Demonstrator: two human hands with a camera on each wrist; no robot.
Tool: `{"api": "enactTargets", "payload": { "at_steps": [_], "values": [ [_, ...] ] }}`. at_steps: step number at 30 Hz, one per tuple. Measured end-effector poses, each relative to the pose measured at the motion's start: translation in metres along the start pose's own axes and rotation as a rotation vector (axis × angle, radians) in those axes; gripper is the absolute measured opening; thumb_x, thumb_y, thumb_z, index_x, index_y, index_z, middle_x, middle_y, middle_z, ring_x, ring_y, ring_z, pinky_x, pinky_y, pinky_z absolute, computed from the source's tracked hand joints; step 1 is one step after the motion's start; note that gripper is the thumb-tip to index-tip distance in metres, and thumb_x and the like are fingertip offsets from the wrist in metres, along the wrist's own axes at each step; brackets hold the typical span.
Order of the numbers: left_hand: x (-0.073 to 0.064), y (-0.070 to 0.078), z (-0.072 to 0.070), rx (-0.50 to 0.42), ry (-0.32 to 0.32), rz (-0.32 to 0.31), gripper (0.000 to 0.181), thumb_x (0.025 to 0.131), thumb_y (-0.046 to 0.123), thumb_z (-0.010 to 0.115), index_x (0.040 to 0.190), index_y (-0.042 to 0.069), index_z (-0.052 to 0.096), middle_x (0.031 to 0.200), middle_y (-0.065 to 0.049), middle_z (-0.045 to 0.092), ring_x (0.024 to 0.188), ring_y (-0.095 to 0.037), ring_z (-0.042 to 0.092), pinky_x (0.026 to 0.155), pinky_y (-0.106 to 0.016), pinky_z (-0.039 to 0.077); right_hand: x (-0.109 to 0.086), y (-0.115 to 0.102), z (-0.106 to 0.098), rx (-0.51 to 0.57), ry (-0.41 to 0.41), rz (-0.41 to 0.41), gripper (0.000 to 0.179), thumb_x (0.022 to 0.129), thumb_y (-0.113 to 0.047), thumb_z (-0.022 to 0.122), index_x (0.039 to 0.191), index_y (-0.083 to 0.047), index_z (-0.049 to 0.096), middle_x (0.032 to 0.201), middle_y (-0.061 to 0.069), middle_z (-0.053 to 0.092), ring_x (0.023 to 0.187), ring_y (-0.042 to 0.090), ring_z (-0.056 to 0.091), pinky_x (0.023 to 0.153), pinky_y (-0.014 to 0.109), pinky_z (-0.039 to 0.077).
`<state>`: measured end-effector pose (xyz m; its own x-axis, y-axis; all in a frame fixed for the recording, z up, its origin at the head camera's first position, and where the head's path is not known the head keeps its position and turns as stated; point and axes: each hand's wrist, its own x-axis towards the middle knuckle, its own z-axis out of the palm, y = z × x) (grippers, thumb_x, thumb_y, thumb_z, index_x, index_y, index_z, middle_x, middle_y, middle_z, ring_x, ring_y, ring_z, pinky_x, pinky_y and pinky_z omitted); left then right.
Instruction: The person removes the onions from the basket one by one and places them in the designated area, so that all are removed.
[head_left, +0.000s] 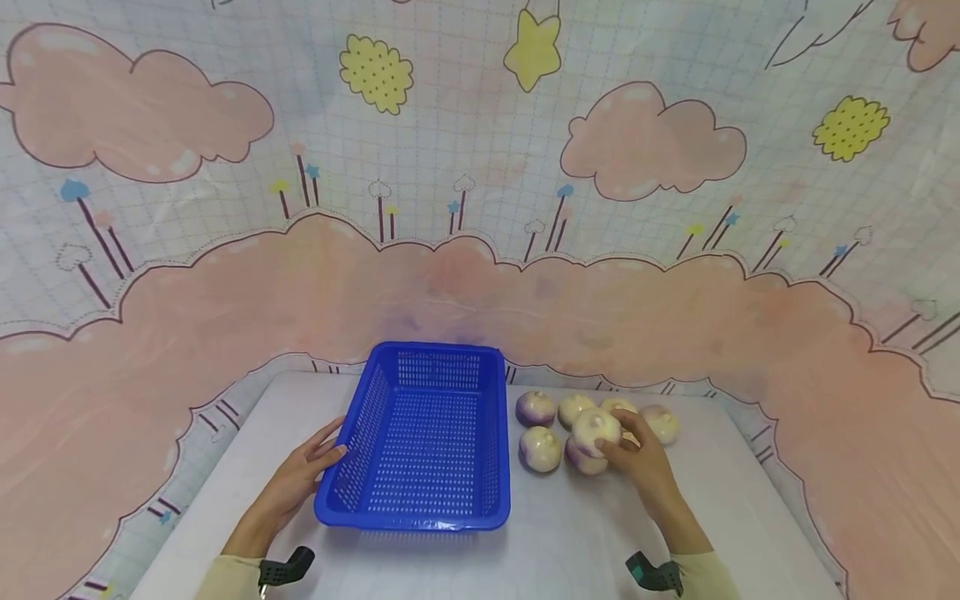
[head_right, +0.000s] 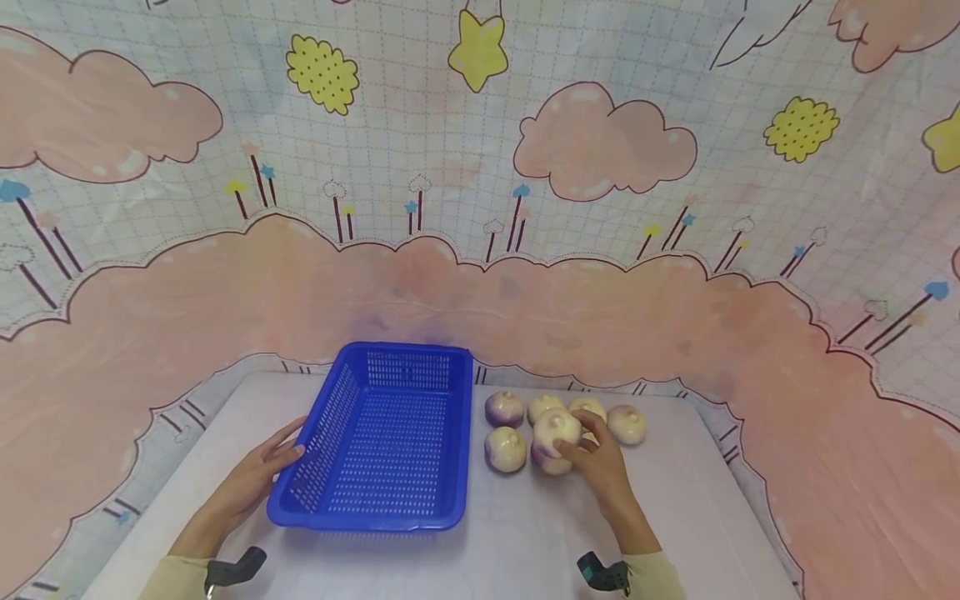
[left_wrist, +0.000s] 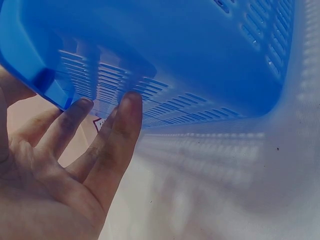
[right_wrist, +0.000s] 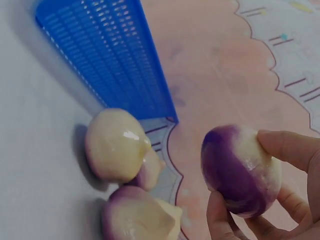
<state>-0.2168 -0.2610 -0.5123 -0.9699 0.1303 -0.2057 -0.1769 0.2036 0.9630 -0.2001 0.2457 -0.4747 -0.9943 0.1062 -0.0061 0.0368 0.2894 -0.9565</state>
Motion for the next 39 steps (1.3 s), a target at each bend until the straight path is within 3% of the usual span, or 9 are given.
{"api": "enactTargets", "payload": {
  "at_steps": [9, 19, 26, 28, 32, 35, 37, 39],
  "values": [
    [0.0, -0.002, -0.001, -0.002, -0.005, 0.007, 0.069, 0.09, 0.043, 0.055, 0.148, 0.034, 0.018, 0.154, -0.014, 0.027, 0.136, -0.041, 0.034, 0.101, -0.06, 0.038, 0.001, 0.009, -0.018, 0.033, 0.109, -0.001, 0.061, 0.084, -0.029, 0.068, 0.134, -0.01, 0.038, 0.147, 0.007, 0.034, 0.132, 0.028, 0.037, 0.086, 0.007, 0.042],
    [0.0, -0.002, -0.002, 0.002, -0.007, 0.003, 0.07, 0.09, 0.045, 0.056, 0.148, 0.034, 0.018, 0.154, -0.015, 0.026, 0.135, -0.039, 0.037, 0.103, -0.062, 0.035, 0.001, 0.032, -0.042, 0.051, 0.217, 0.065, 0.074, 0.085, -0.035, 0.066, 0.144, -0.013, 0.027, 0.152, 0.01, 0.026, 0.128, 0.028, 0.039, 0.08, 0.004, 0.041],
    [0.001, -0.003, -0.002, -0.011, -0.023, 0.012, 0.071, 0.09, 0.042, 0.056, 0.148, 0.033, 0.018, 0.154, -0.016, 0.025, 0.136, -0.04, 0.036, 0.103, -0.063, 0.034, -0.002, 0.047, -0.056, 0.097, 0.289, 0.107, 0.072, 0.085, -0.03, 0.067, 0.142, -0.009, 0.028, 0.152, 0.014, 0.024, 0.093, -0.005, 0.05, 0.076, 0.006, 0.047],
    [0.001, -0.003, -0.002, -0.017, -0.025, 0.016, 0.071, 0.09, 0.042, 0.057, 0.148, 0.033, 0.018, 0.154, -0.016, 0.024, 0.136, -0.041, 0.035, 0.103, -0.063, 0.034, -0.003, 0.05, -0.059, 0.092, 0.316, 0.123, 0.073, 0.084, -0.03, 0.068, 0.141, -0.008, 0.029, 0.152, 0.016, 0.024, 0.087, -0.009, 0.05, 0.074, 0.005, 0.046],
    [0.001, -0.003, -0.002, -0.008, -0.03, 0.018, 0.071, 0.09, 0.043, 0.056, 0.149, 0.033, 0.017, 0.155, -0.016, 0.023, 0.137, -0.041, 0.033, 0.104, -0.065, 0.032, -0.006, 0.057, -0.064, 0.082, 0.341, 0.159, 0.074, 0.084, -0.032, 0.068, 0.142, -0.008, 0.027, 0.154, 0.018, 0.02, 0.109, 0.011, 0.051, 0.071, 0.002, 0.042],
    [0.0, -0.004, -0.002, -0.001, -0.026, 0.016, 0.071, 0.09, 0.043, 0.056, 0.149, 0.033, 0.017, 0.155, -0.016, 0.023, 0.138, -0.041, 0.032, 0.104, -0.066, 0.029, -0.007, 0.063, -0.068, 0.078, 0.342, 0.184, 0.077, 0.084, -0.034, 0.068, 0.142, -0.008, 0.025, 0.156, 0.017, 0.016, 0.126, 0.029, 0.039, 0.069, 0.001, 0.039],
    [0.0, -0.003, -0.002, 0.001, -0.026, 0.016, 0.071, 0.09, 0.042, 0.056, 0.149, 0.033, 0.017, 0.155, -0.016, 0.022, 0.138, -0.041, 0.031, 0.104, -0.066, 0.029, -0.007, 0.066, -0.07, 0.081, 0.346, 0.198, 0.077, 0.084, -0.035, 0.068, 0.142, -0.007, 0.025, 0.156, 0.018, 0.015, 0.124, 0.026, 0.04, 0.068, 0.002, 0.04],
    [0.0, -0.003, -0.002, -0.003, -0.024, 0.019, 0.07, 0.09, 0.042, 0.056, 0.149, 0.032, 0.018, 0.154, -0.016, 0.024, 0.137, -0.041, 0.033, 0.104, -0.065, 0.03, -0.007, 0.07, -0.073, 0.092, 0.348, 0.205, 0.076, 0.084, -0.033, 0.068, 0.141, -0.007, 0.026, 0.155, 0.019, 0.016, 0.111, 0.015, 0.048, 0.068, 0.003, 0.042]
  ]
}}
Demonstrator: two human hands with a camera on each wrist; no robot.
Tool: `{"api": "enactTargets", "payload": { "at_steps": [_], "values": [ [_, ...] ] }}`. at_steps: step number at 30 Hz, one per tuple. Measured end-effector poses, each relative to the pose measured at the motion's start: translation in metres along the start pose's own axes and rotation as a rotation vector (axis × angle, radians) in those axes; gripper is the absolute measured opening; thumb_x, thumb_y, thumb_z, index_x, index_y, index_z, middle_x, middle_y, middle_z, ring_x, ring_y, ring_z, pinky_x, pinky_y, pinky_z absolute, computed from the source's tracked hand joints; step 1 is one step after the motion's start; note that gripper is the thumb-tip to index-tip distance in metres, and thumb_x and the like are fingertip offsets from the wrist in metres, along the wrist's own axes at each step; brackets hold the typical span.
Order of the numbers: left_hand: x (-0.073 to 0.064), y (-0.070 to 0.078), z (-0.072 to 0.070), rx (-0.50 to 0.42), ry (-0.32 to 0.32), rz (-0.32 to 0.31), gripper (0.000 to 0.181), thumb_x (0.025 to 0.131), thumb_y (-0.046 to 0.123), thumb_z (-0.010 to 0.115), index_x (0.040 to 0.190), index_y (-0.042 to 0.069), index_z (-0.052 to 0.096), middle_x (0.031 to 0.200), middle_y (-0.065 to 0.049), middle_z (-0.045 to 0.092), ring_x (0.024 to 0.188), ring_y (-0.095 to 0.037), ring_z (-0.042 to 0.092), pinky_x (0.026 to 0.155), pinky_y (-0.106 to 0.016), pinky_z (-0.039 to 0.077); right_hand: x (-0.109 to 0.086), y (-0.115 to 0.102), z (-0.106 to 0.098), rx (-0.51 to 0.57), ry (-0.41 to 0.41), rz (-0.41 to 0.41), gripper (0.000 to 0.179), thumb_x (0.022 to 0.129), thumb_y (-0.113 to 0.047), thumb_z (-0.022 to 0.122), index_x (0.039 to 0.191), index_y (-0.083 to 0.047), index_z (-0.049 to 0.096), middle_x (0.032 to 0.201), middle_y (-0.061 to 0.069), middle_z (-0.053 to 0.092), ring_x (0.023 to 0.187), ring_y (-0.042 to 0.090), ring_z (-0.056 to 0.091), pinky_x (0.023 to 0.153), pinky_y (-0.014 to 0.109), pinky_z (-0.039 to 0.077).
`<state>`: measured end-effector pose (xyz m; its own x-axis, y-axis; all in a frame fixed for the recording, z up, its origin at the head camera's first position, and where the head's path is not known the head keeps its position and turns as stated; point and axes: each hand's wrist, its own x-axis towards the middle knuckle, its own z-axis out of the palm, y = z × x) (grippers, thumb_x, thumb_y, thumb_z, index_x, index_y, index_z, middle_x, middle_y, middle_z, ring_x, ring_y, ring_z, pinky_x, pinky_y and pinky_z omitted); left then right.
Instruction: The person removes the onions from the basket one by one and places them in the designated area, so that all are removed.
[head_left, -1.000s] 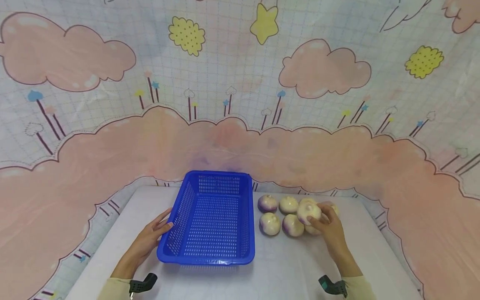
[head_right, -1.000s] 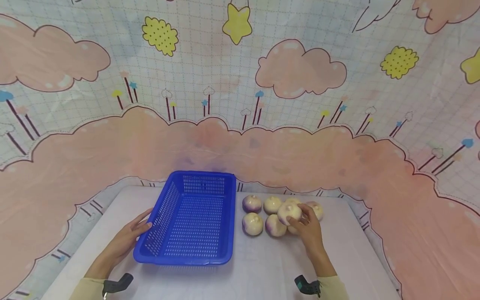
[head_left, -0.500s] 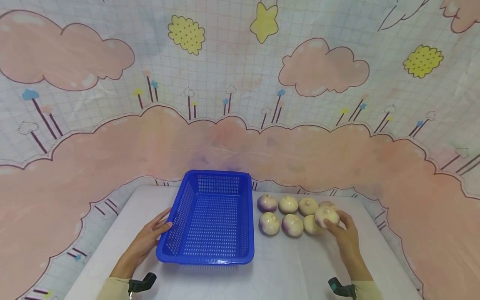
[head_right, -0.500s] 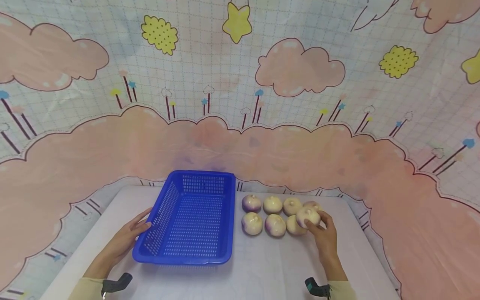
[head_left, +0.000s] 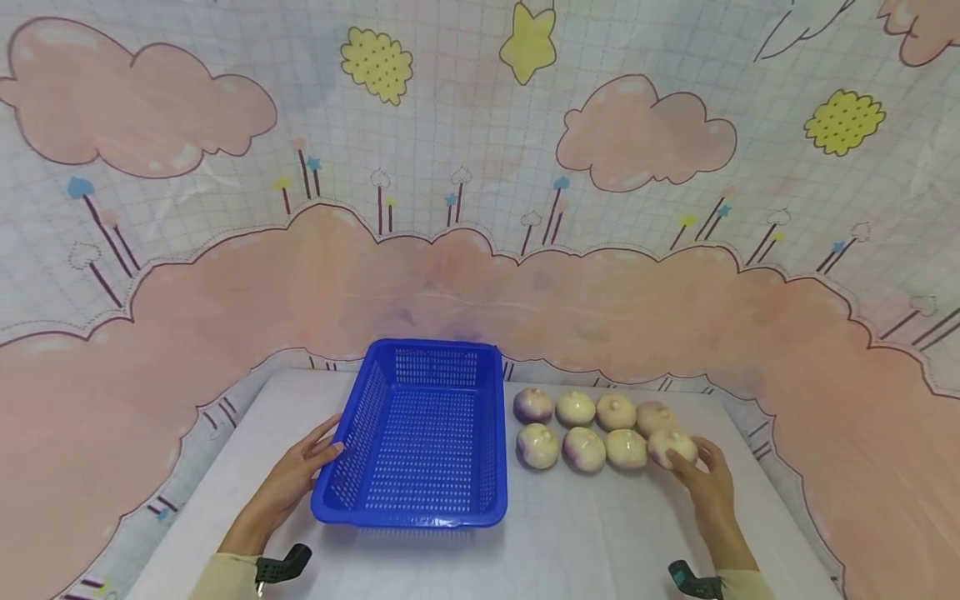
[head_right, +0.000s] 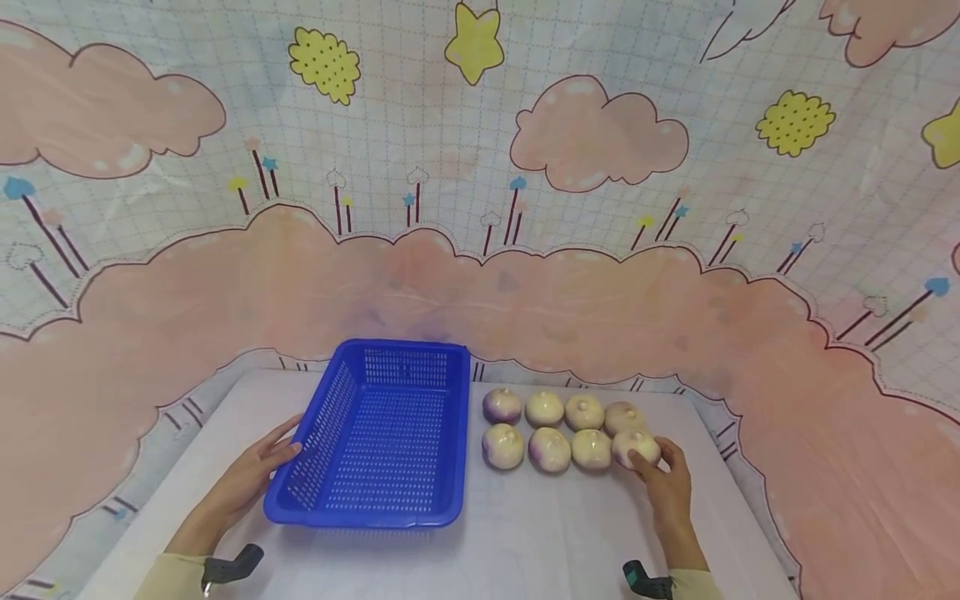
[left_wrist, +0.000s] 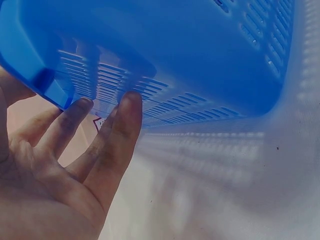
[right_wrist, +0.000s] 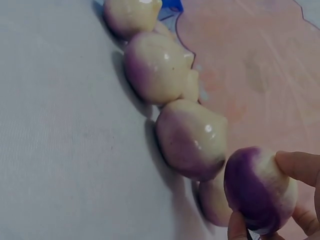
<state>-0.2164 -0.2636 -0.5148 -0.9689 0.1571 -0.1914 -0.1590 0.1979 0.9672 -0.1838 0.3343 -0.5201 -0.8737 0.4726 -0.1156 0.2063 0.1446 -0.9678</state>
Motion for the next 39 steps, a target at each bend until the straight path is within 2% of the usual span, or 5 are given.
{"api": "enactTargets", "payload": {
  "at_steps": [4, 11, 18, 34, 39],
  "values": [
    [0.0, 0.001, -0.001, -0.002, -0.003, 0.006, 0.07, 0.091, 0.042, 0.055, 0.149, 0.032, 0.018, 0.154, -0.016, 0.025, 0.136, -0.04, 0.034, 0.104, -0.065, 0.031, 0.005, 0.007, -0.004, 0.022, -0.007, 0.008, 0.075, 0.084, -0.03, 0.068, 0.14, -0.006, 0.025, 0.154, 0.021, 0.015, 0.095, 0.002, 0.047, 0.069, 0.004, 0.045],
    [-0.001, 0.001, 0.0, 0.002, 0.006, 0.006, 0.07, 0.09, 0.043, 0.056, 0.149, 0.032, 0.018, 0.154, -0.015, 0.025, 0.136, -0.04, 0.036, 0.104, -0.065, 0.032, 0.014, 0.021, -0.008, -0.075, -0.02, 0.045, 0.084, 0.086, -0.038, 0.064, 0.146, -0.004, 0.017, 0.153, 0.028, 0.012, 0.133, 0.039, 0.032, 0.099, 0.026, 0.045],
    [0.0, 0.0, 0.001, 0.009, 0.009, -0.001, 0.071, 0.09, 0.043, 0.056, 0.149, 0.033, 0.018, 0.154, -0.015, 0.025, 0.136, -0.04, 0.035, 0.104, -0.066, 0.03, 0.019, 0.028, -0.01, -0.088, -0.005, 0.067, 0.088, 0.083, -0.042, 0.067, 0.146, -0.002, 0.02, 0.151, 0.029, 0.017, 0.132, 0.039, 0.035, 0.065, 0.004, 0.038],
    [0.0, -0.001, 0.001, 0.006, 0.009, 0.013, 0.071, 0.09, 0.042, 0.056, 0.149, 0.032, 0.018, 0.154, -0.015, 0.027, 0.135, -0.04, 0.036, 0.104, -0.064, 0.032, 0.022, 0.031, -0.006, -0.037, -0.013, 0.051, 0.082, 0.086, -0.039, 0.064, 0.145, -0.002, 0.02, 0.151, 0.028, 0.022, 0.131, 0.034, 0.035, 0.063, 0.0, 0.038],
    [0.0, 0.0, 0.0, 0.009, 0.008, 0.013, 0.071, 0.09, 0.043, 0.056, 0.149, 0.031, 0.018, 0.154, -0.016, 0.026, 0.135, -0.04, 0.036, 0.103, -0.065, 0.032, 0.021, 0.028, -0.007, -0.039, -0.017, 0.049, 0.079, 0.089, -0.037, 0.06, 0.146, -0.002, 0.019, 0.153, 0.025, 0.019, 0.138, 0.038, 0.028, 0.097, 0.022, 0.043]
  ]
}}
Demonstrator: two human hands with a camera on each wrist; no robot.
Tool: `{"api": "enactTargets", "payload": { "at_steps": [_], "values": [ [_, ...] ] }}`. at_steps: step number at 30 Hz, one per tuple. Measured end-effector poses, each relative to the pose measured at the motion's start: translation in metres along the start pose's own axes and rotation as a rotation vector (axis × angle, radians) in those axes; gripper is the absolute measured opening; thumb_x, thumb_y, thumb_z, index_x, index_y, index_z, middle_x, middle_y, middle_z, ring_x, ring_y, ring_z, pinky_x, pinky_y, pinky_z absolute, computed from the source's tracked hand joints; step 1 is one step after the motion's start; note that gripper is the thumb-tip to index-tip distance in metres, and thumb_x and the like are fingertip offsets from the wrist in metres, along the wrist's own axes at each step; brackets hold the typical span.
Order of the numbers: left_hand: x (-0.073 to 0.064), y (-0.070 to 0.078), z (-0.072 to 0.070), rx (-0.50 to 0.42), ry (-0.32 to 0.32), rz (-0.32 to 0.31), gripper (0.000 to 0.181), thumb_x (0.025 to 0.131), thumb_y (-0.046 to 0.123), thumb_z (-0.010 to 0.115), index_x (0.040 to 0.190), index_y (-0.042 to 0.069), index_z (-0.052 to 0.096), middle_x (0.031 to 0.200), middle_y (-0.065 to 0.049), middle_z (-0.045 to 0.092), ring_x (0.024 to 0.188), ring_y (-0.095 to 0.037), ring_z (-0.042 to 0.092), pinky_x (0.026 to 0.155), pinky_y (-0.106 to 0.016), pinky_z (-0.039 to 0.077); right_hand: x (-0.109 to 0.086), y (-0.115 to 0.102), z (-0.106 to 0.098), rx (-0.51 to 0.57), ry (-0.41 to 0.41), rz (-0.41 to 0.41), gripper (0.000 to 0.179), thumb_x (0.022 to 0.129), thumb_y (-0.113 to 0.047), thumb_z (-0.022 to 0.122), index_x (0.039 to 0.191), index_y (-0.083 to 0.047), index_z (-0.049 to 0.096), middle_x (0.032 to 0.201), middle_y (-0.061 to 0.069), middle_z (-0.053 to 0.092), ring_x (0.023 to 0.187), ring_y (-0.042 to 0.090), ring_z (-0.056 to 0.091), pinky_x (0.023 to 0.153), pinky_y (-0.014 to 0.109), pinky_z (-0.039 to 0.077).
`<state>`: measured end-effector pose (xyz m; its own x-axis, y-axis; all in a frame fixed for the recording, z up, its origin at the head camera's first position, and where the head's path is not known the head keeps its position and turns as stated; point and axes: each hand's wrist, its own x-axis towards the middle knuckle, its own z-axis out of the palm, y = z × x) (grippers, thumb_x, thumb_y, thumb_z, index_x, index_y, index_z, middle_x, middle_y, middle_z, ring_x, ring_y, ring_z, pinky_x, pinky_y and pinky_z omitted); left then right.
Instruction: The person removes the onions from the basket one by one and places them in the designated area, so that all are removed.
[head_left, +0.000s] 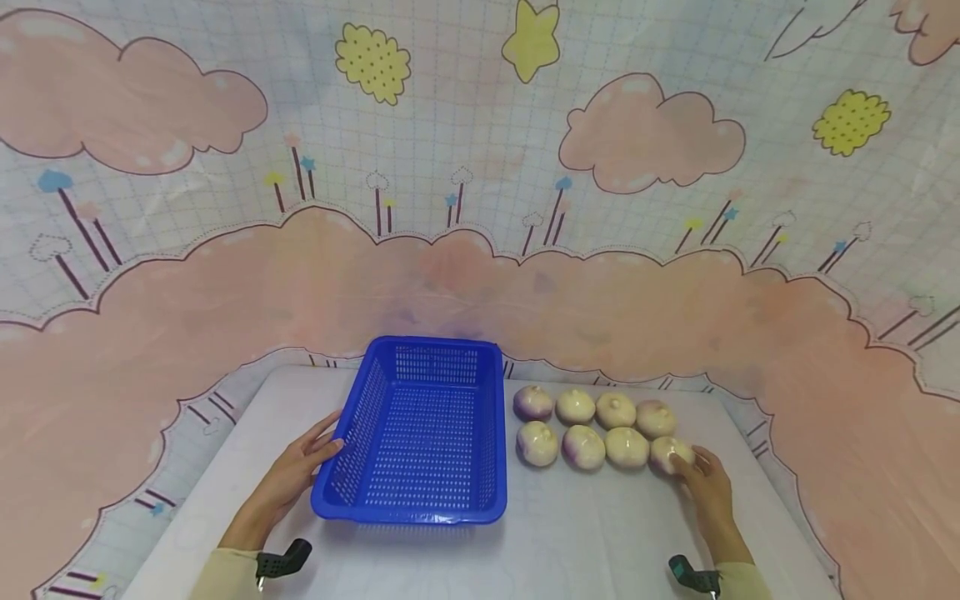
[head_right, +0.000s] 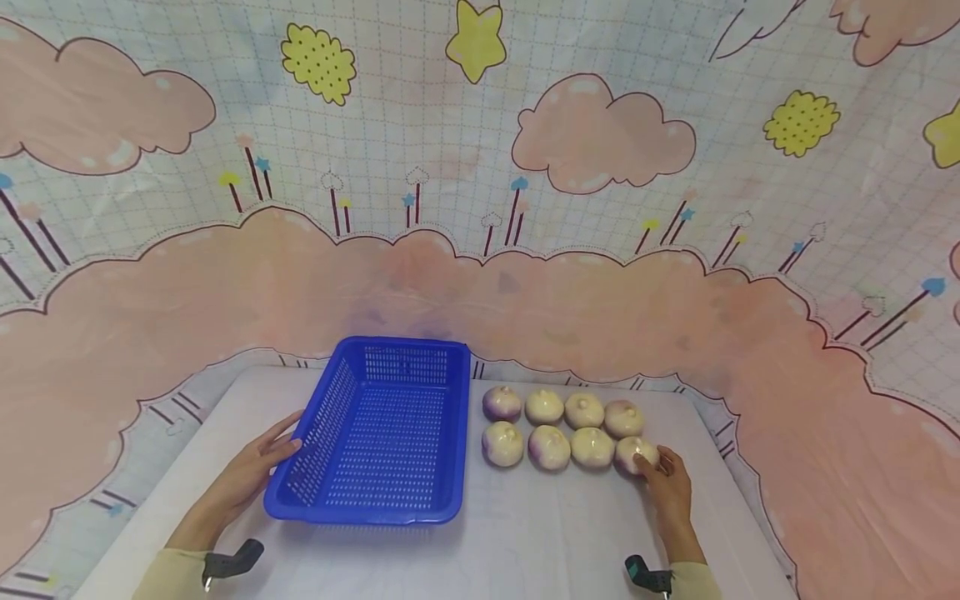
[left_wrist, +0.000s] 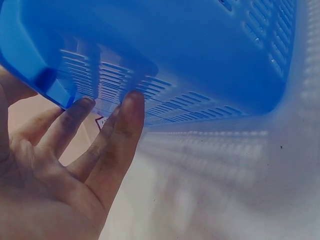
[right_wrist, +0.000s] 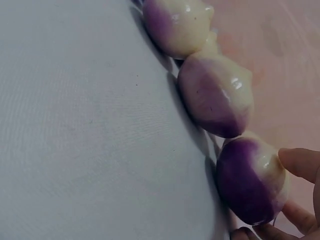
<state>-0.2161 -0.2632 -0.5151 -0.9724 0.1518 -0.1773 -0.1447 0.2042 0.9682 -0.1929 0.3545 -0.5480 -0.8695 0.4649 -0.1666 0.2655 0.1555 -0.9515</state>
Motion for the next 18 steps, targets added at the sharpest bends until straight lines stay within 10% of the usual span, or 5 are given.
{"api": "enactTargets", "payload": {
  "at_steps": [4, 12, 18],
  "values": [
    [-0.002, 0.001, 0.001, 0.008, 0.01, 0.003, 0.07, 0.09, 0.043, 0.056, 0.149, 0.03, 0.02, 0.153, -0.016, 0.028, 0.135, -0.04, 0.037, 0.102, -0.063, 0.035, -0.003, -0.003, -0.002, -0.033, 0.042, -0.035, 0.072, 0.091, -0.033, 0.056, 0.146, -0.002, 0.021, 0.153, 0.025, 0.021, 0.139, 0.042, 0.025, 0.114, 0.051, 0.026],
    [-0.002, -0.002, 0.0, 0.083, 0.063, 0.034, 0.069, 0.092, 0.048, 0.05, 0.149, 0.026, 0.021, 0.152, -0.018, 0.029, 0.133, -0.04, 0.039, 0.101, -0.058, 0.04, -0.014, -0.017, -0.006, -0.103, 0.126, -0.102, 0.069, 0.091, -0.038, 0.055, 0.145, -0.007, 0.026, 0.154, 0.018, 0.022, 0.139, 0.04, 0.026, 0.111, 0.054, 0.028],
    [-0.007, -0.005, -0.007, 0.222, 0.231, 0.198, 0.058, 0.097, 0.047, 0.039, 0.147, 0.02, 0.029, 0.144, -0.016, 0.044, 0.119, -0.02, 0.058, 0.083, -0.037, 0.056, -0.026, -0.033, -0.003, -0.087, 0.182, -0.174, 0.066, 0.09, -0.041, 0.056, 0.144, -0.013, 0.031, 0.154, 0.012, 0.025, 0.14, 0.035, 0.027, 0.112, 0.051, 0.028]
  ]
}}
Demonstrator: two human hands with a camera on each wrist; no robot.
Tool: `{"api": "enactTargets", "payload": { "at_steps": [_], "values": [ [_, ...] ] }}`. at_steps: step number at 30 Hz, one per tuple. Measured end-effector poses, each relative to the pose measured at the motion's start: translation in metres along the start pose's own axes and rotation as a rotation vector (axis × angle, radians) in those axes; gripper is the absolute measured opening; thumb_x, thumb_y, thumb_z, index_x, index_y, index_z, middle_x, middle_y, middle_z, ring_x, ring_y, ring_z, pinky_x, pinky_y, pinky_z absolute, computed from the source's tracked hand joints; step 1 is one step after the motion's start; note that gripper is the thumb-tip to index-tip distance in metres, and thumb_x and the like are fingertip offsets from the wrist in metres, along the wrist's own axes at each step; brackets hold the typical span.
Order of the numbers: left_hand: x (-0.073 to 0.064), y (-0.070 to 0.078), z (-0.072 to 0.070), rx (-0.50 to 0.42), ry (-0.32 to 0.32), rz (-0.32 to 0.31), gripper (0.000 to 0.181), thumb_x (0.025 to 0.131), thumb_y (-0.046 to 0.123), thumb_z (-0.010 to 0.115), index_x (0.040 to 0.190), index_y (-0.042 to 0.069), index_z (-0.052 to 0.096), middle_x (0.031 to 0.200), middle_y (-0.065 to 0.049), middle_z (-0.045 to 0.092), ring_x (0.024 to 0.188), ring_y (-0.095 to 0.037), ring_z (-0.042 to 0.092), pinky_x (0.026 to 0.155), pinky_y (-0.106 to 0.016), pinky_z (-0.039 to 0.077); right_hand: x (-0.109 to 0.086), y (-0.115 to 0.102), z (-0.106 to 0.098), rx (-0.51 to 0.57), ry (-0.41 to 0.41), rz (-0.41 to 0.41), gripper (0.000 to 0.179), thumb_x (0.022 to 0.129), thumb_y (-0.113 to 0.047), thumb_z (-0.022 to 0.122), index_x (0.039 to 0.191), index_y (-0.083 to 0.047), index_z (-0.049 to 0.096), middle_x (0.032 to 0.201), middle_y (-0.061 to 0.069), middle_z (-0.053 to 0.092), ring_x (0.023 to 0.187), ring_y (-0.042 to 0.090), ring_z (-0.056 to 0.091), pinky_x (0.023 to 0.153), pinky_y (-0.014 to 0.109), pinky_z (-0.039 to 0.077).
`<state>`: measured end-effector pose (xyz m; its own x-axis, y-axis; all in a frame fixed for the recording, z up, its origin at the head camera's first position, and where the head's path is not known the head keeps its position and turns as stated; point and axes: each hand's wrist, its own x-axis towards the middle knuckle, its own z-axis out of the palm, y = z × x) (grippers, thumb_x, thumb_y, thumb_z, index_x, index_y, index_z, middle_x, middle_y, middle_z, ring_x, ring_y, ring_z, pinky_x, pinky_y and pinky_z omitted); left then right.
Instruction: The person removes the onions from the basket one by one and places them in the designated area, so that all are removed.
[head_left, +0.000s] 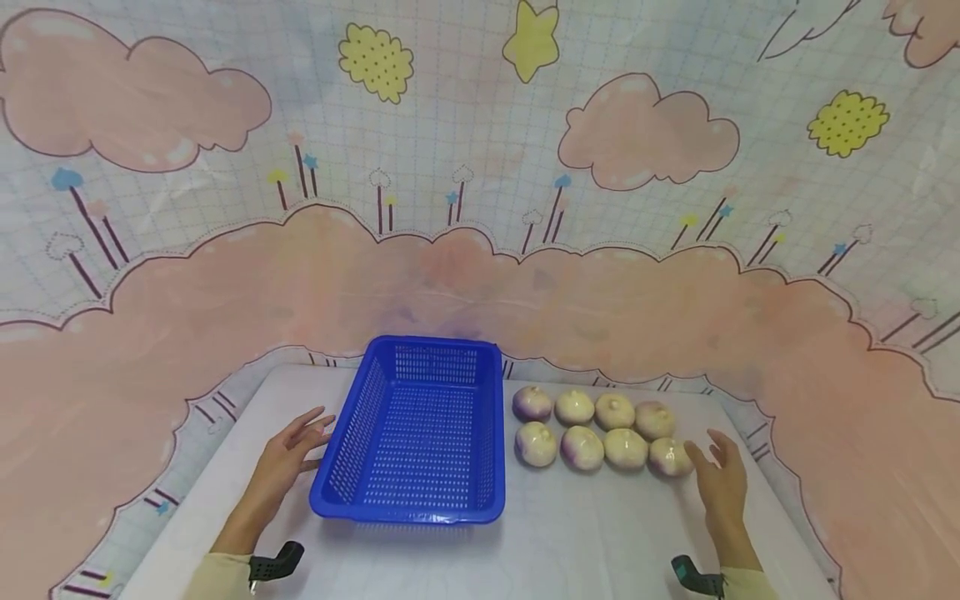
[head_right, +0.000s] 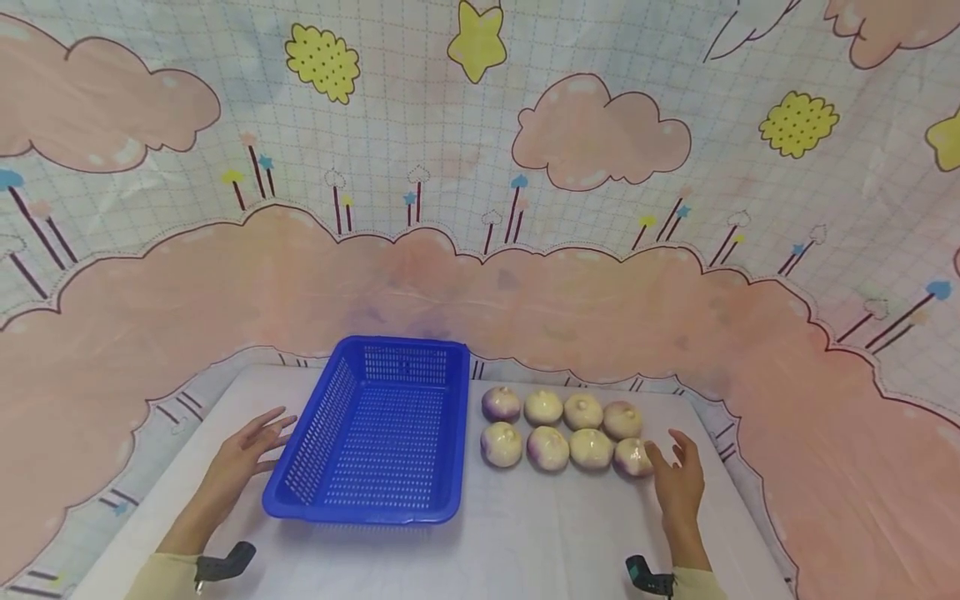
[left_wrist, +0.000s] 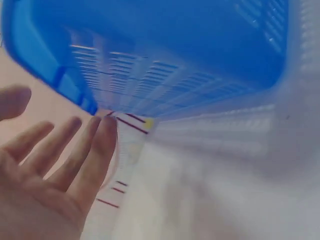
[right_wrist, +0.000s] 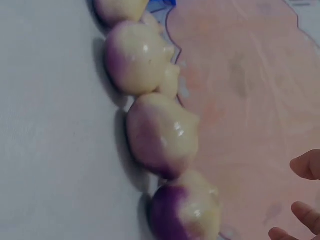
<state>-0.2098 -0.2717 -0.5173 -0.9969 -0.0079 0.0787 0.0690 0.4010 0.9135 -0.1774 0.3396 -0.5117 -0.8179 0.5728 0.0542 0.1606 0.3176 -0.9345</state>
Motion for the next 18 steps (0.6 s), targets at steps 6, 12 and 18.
{"api": "enactTargets", "payload": {
  "at_steps": [6, 12, 18],
  "values": [
    [-0.006, 0.026, -0.005, 0.182, 0.203, 0.172, 0.048, 0.097, 0.034, 0.046, 0.14, 0.012, 0.041, 0.134, -0.014, 0.055, 0.105, -0.001, 0.061, 0.076, -0.014, 0.054, -0.012, -0.022, 0.008, -0.039, -0.01, -0.154, 0.056, 0.092, -0.033, 0.056, 0.139, -0.01, 0.037, 0.15, 0.014, 0.033, 0.137, 0.037, 0.032, 0.112, 0.049, 0.03],
    [-0.011, 0.059, 0.007, 0.309, 0.282, 0.324, 0.043, 0.096, 0.023, 0.05, 0.137, 0.009, 0.045, 0.132, -0.016, 0.056, 0.116, -0.034, 0.056, 0.085, -0.042, 0.053, -0.02, -0.044, 0.018, -0.082, -0.028, -0.301, 0.051, 0.093, -0.029, 0.056, 0.137, -0.007, 0.041, 0.145, 0.017, 0.038, 0.133, 0.038, 0.037, 0.107, 0.052, 0.035],
    [-0.013, 0.093, 0.023, 0.389, 0.155, 0.374, 0.047, 0.097, 0.028, 0.049, 0.14, 0.01, 0.042, 0.14, -0.021, 0.047, 0.126, -0.043, 0.046, 0.098, -0.058, 0.042, -0.027, -0.058, 0.034, -0.217, -0.133, -0.451, 0.048, 0.093, -0.027, 0.054, 0.134, -0.004, 0.042, 0.143, 0.021, 0.038, 0.132, 0.042, 0.035, 0.105, 0.06, 0.031]
  ]
}}
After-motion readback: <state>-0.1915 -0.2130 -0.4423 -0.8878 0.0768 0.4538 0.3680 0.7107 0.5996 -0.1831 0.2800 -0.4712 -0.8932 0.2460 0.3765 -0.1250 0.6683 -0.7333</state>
